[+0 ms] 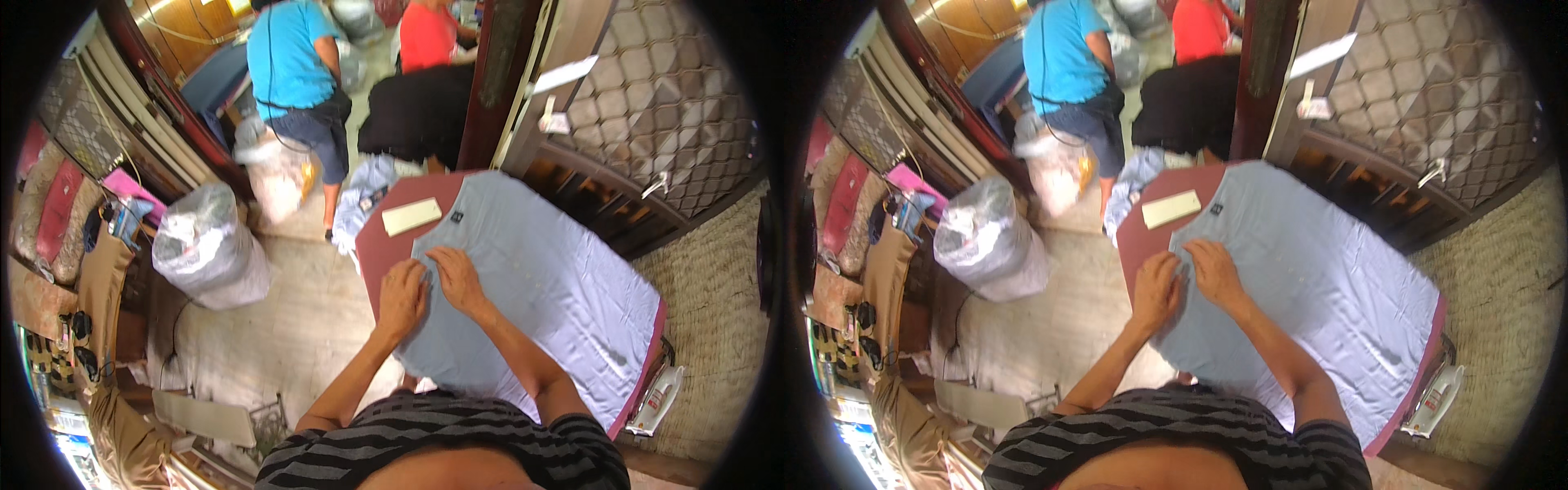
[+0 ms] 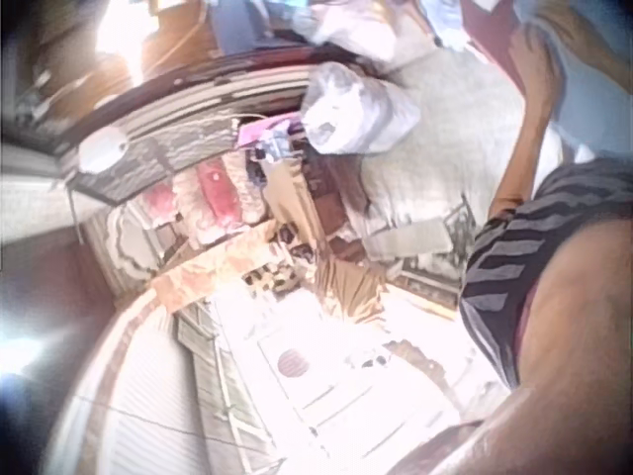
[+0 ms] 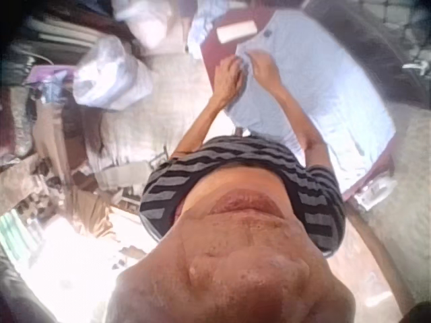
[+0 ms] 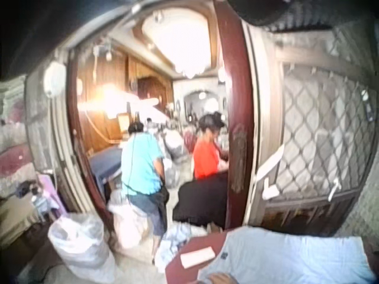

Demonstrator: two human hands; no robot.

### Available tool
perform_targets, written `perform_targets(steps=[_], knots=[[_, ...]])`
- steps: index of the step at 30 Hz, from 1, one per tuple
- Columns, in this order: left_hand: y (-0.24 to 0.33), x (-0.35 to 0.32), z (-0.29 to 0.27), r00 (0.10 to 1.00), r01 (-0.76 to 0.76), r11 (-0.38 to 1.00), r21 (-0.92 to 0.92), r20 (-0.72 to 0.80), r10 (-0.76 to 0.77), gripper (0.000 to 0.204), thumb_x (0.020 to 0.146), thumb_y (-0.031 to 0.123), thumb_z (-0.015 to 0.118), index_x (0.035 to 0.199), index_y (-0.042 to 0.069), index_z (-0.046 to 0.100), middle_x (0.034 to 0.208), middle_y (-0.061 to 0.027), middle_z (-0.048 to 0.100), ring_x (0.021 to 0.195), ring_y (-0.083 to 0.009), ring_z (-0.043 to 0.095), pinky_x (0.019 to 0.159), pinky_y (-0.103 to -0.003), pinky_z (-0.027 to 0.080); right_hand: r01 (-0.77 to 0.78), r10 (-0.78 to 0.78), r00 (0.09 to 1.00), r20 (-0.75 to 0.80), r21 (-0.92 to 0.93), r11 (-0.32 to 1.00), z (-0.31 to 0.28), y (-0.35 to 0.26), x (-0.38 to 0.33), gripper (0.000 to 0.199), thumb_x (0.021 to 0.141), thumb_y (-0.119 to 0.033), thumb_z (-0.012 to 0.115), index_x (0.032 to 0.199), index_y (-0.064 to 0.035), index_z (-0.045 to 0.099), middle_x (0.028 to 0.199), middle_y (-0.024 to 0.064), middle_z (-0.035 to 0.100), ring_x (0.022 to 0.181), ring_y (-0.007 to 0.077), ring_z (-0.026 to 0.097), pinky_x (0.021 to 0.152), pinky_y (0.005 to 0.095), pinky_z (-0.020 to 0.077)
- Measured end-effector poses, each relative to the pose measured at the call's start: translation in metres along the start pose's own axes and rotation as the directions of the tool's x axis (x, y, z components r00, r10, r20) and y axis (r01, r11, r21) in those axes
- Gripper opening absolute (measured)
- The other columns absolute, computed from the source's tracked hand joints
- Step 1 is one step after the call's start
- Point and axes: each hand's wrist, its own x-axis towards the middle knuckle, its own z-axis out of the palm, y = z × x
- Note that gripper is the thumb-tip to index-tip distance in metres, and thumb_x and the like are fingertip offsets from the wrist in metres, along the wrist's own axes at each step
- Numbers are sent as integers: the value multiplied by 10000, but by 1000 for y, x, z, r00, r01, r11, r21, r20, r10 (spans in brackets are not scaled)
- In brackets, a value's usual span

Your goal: The person irons a blue shirt on a padded surface, moving the iron across the fabric and adjusting the shirt several times, then lifts the shirt and sits down.

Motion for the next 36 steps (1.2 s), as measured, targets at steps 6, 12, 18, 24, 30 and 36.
perform_targets(steps=[6, 12, 18, 24, 30, 36], knots=[[6, 1, 15, 972, -48, 975, 217, 236, -5, 669, 905, 410, 598, 1436, 35, 439, 1556, -174, 328, 1466, -371, 234, 1158, -548, 166, -210, 247, 958, -145, 229, 950, -75, 3, -37, 262, 918, -11, 535, 1161, -17, 634, 1175, 127, 647, 988, 260, 646, 847, 341, 522], [48, 12, 28, 971, -118, 970, 212, 229, 68, 659, 920, 415, 579, 1454, 62, 422, 1581, -181, 270, 1482, -368, 191, 1148, -573, 170, -517, 342, 738, -582, -162, 840, -236, 18, -183, 440, 866, 33, 627, 1296, -15, 550, 1316, 155, 560, 1201, 307, 556, 1018, 386, 444], [120, 15, 62, 922, -256, 966, 42, 311, 231, 711, 916, 459, 567, 1488, 80, 379, 1601, -169, 230, 1491, -368, 165, 1155, -580, 158, -820, 115, 572, -812, -567, 74, -367, -16, -331, 554, 956, -316, 580, 1409, -21, 461, 1389, 256, 476, 1291, 430, 448, 1077, 503, 368], [118, 6, 92, 906, -283, 953, 108, 355, 229, 745, 909, 516, 544, 1499, 98, 366, 1600, -166, 236, 1487, -375, 172, 1157, -592, 149, -867, 530, 396, -750, -495, -53, -393, -3, -457, 643, 958, -441, 540, 1407, 10, 456, 1361, 275, 510, 1255, 440, 498, 1045, 501, 400], [117, 1, 88, 896, -271, 949, 161, 401, 188, 727, 912, 526, 526, 1499, 124, 374, 1603, -157, 238, 1487, -363, 180, 1163, -572, 154, -835, 273, 511, -815, -546, -66, -404, -34, -439, 614, 971, -409, 528, 1427, -6, 445, 1383, 252, 510, 1247, 427, 511, 1020, 489, 421], [121, 13, 93, 908, -284, 946, 159, 362, 211, 719, 898, 513, 554, 1489, 134, 400, 1595, -147, 270, 1474, -352, 228, 1166, -553, 153, -880, 544, 266, -796, -431, -201, -447, -8, -498, 719, 949, -477, 531, 1466, -2, 379, 1403, 252, 506, 1254, 411, 523, 1020, 474, 435]])
